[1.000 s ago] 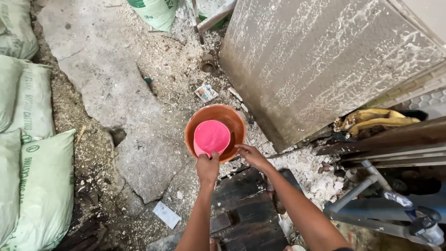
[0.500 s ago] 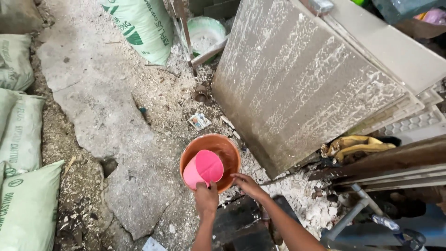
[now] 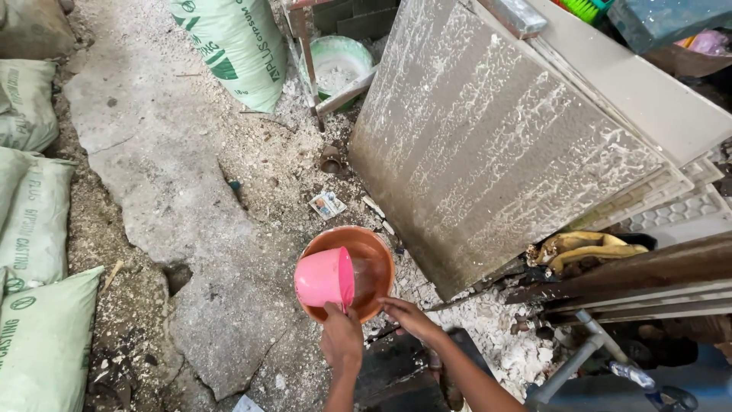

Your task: Applying a liquid coating to architectural mouldings using a brush and subsequently fetching water to a basin.

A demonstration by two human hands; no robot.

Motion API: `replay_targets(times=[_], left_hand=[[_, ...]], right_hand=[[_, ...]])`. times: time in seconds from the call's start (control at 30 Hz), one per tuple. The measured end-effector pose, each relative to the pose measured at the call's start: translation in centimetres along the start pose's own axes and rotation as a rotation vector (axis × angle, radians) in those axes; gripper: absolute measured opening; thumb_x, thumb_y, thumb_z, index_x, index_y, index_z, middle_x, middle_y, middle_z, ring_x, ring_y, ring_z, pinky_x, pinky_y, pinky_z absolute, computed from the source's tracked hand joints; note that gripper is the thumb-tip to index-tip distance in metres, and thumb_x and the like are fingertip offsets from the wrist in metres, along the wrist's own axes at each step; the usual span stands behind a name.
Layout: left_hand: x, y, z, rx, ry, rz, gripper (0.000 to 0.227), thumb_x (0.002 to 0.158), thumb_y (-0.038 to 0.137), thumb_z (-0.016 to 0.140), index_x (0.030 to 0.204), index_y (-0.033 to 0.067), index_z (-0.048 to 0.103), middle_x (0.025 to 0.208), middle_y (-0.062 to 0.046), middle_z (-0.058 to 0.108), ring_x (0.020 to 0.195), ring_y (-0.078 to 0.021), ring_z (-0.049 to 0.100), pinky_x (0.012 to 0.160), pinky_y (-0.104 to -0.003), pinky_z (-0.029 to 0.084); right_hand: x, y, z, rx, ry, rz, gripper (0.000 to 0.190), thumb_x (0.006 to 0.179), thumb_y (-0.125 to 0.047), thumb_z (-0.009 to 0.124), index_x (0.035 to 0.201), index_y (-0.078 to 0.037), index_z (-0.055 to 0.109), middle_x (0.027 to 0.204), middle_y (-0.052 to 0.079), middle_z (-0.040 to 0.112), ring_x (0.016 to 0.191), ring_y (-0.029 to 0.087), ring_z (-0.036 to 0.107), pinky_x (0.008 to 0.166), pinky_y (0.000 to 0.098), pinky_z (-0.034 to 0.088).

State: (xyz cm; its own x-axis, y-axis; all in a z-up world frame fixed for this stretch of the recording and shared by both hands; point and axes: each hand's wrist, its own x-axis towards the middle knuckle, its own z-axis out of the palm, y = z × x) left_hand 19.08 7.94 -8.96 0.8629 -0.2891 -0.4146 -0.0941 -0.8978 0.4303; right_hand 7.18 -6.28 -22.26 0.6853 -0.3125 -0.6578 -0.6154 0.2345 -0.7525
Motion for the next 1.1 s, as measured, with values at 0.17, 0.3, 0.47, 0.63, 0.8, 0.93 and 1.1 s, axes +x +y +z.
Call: replay_targets(times=[0.17,0.3,0.47,0.63,0.8,0.93,1.1], left_hand=[[-0.2,-0.2,-0.2,0.024,-0.054,0.011,0.032,0.105,0.031,0.049,0.119,0.0032,0.044,0.090,-0.026,0.074,0.083,-0.0420,0.075,0.074,-0.053,0.059],[0.4,-1.4,1.1,0.059,0.042,0.081,0.029,0.103,0.028,0.051,0.116,0.0036,0.044,0.098,-0.027,0.072,0.083,-0.0438,0.073,0.072,-0.054,0.058],[0.9,-1.8,1.6,0.081,0.067,0.097,0.026,0.105,0.027,0.046,0.120,0.0064,0.044,0.106,-0.026,0.070,0.083,-0.0446,0.074,0.068,-0.054,0.059],[-2.2,1.9,-1.8,0.084,0.169,0.207,0.023,0.098,0.023,0.049,0.117,0.0099,0.048,0.112,-0.021,0.070,0.085,-0.0474,0.071,0.065,-0.060,0.056],[-6.7,9.9,-2.3,0.234,-0.226,0.545,0.035,0.100,0.036,0.054,0.119,0.0070,0.050,0.100,-0.025,0.074,0.096,-0.0457,0.071,0.083,-0.058,0.054],[-12.0,13.6,-3.8,0.247,-0.546,0.852,0.037,0.092,0.033,0.059,0.120,0.0091,0.053,0.102,-0.024,0.072,0.099,-0.0439,0.070,0.085,-0.058,0.053],[-16.8,14.1,-2.9,0.317,-0.809,0.860,0.037,0.099,0.033,0.057,0.113,-0.0009,0.053,0.098,-0.022,0.071,0.093,-0.0389,0.074,0.083,-0.050,0.057]], right_hand=[[-2.5,-1.1,-0.5,0.007,0.020,0.014,0.048,0.101,-0.044,0.051,0.148,-0.033,0.057,0.147,0.004,0.057,0.130,0.023,0.057,0.100,0.0428,0.055],[-2.9,0.0,-1.4,0.042,0.075,0.015,0.048,0.099,-0.042,0.052,0.145,-0.031,0.057,0.154,0.002,0.056,0.137,0.026,0.058,0.104,0.0459,0.056],[-7.1,-0.9,-1.8,0.012,0.129,-0.087,0.049,0.099,-0.045,0.050,0.144,-0.028,0.060,0.156,-0.001,0.050,0.137,0.025,0.055,0.104,0.0456,0.055],[-20.8,-4.8,-3.5,0.067,0.346,-0.472,0.043,0.101,-0.034,0.056,0.138,-0.012,0.063,0.137,0.010,0.068,0.127,0.027,0.065,0.106,0.0394,0.051],[-37.9,-4.1,-5.5,-0.297,0.663,-0.650,0.031,0.097,-0.015,0.062,0.123,-0.001,0.072,0.128,0.013,0.068,0.124,0.027,0.062,0.107,0.0396,0.045],[-42.2,0.0,-4.9,-0.032,1.152,-1.042,0.025,0.105,-0.012,0.062,0.124,-0.003,0.076,0.118,0.010,0.080,0.114,0.023,0.077,0.114,0.0399,0.055],[-44.6,-5.6,-5.9,-0.562,1.230,-0.633,0.041,0.083,-0.003,0.068,0.124,0.001,0.067,0.141,0.016,0.060,0.137,0.036,0.050,0.112,0.0459,0.037]])
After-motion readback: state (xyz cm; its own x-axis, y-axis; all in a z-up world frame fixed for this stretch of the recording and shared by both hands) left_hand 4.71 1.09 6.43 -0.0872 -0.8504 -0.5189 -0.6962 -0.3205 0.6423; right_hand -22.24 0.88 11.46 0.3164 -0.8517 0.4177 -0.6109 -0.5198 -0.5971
